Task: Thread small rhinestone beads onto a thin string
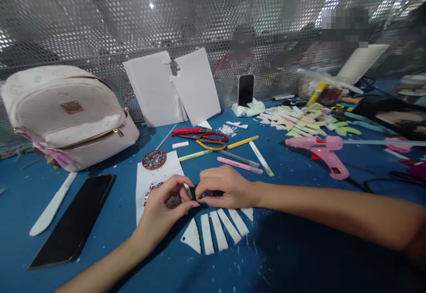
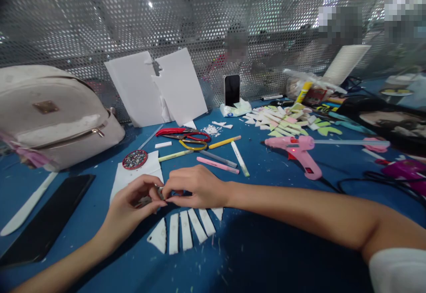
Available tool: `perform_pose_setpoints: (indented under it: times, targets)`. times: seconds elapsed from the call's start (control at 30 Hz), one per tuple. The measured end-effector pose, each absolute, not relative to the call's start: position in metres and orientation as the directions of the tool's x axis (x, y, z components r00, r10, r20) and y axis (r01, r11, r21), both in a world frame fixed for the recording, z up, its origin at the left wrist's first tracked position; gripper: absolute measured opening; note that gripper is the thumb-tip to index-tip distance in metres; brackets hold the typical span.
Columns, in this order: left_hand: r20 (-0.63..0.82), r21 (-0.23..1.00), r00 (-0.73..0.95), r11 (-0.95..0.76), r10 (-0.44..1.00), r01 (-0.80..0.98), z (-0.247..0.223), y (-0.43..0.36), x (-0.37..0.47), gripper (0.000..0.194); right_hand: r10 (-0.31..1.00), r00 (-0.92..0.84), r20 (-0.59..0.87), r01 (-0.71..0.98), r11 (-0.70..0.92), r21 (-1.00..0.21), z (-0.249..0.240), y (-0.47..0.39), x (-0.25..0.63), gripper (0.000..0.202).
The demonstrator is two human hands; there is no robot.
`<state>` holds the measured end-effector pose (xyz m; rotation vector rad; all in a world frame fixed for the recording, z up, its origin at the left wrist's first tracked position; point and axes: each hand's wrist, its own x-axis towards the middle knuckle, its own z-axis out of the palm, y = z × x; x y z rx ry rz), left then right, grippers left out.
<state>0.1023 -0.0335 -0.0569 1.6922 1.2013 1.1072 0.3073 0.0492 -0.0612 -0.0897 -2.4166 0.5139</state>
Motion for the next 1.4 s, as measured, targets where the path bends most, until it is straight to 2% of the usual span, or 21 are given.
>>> perform_pose_setpoints:
  times: [0.13, 0.23, 0.37, 0.47, 0.6, 0.77, 0.87, 1.0, 1.23, 1.4]
  targets:
    - [0.193, 0.916, 0.194, -0.247, 0.962, 0.315, -0.059, -0.033, 0.1, 0.013, 0.214, -0.773, 0.597, -0.077, 0.903, -0.423, -0.059, 0.048, 0.307, 0.008]
    - [0.238, 0.861, 0.242, -0.319, 0.941, 0.397, -0.06, -0.032, 0.097, 0.003, 0.225, -0.763, 0.606, -0.085, 0.894, -0.44, -0.058, 0.047, 0.308, 0.007]
    - [0.349, 0.765, 0.317, -0.464, 0.882, 0.447, -0.06, -0.031, 0.095, 0.011, 0.253, -0.748, 0.613, -0.09, 0.877, -0.472, -0.057, 0.047, 0.308, 0.007]
    - [0.415, 0.723, 0.346, -0.536, 0.841, 0.437, -0.057, -0.032, 0.095, 0.013, 0.304, -0.732, 0.61, -0.088, 0.845, -0.527, -0.056, 0.047, 0.308, 0.006]
    - [0.534, 0.607, 0.375, -0.652, 0.758, 0.454, -0.053, -0.035, 0.094, 0.013, 0.361, -0.709, 0.606, -0.09, 0.806, -0.585, -0.056, 0.049, 0.307, 0.008]
    - [0.59, 0.506, 0.481, -0.762, 0.648, 0.404, -0.05, -0.037, 0.093, 0.014, 0.341, -0.737, 0.583, -0.099, 0.8, -0.592, -0.058, 0.051, 0.307, 0.007]
    - [0.582, 0.531, 0.533, -0.784, 0.614, 0.323, -0.05, -0.038, 0.093, 0.016, 0.355, -0.746, 0.563, -0.084, 0.789, -0.609, -0.058, 0.052, 0.306, 0.006]
    - [0.589, 0.579, 0.509, -0.767, 0.628, 0.277, -0.049, -0.04, 0.094, 0.022, 0.424, -0.724, 0.544, -0.06, 0.747, -0.662, -0.057, 0.052, 0.306, 0.007]
    - [0.524, 0.73, 0.306, -0.604, 0.795, 0.32, -0.053, -0.035, 0.093, 0.017, 0.635, -0.668, 0.388, 0.022, 0.538, -0.842, -0.055, 0.053, 0.306, 0.006]
    - [0.397, 0.844, 0.168, -0.431, 0.902, 0.319, -0.056, -0.035, 0.091, 0.011, 0.694, -0.631, 0.348, -0.068, 0.397, -0.915, -0.058, 0.057, 0.306, 0.017]
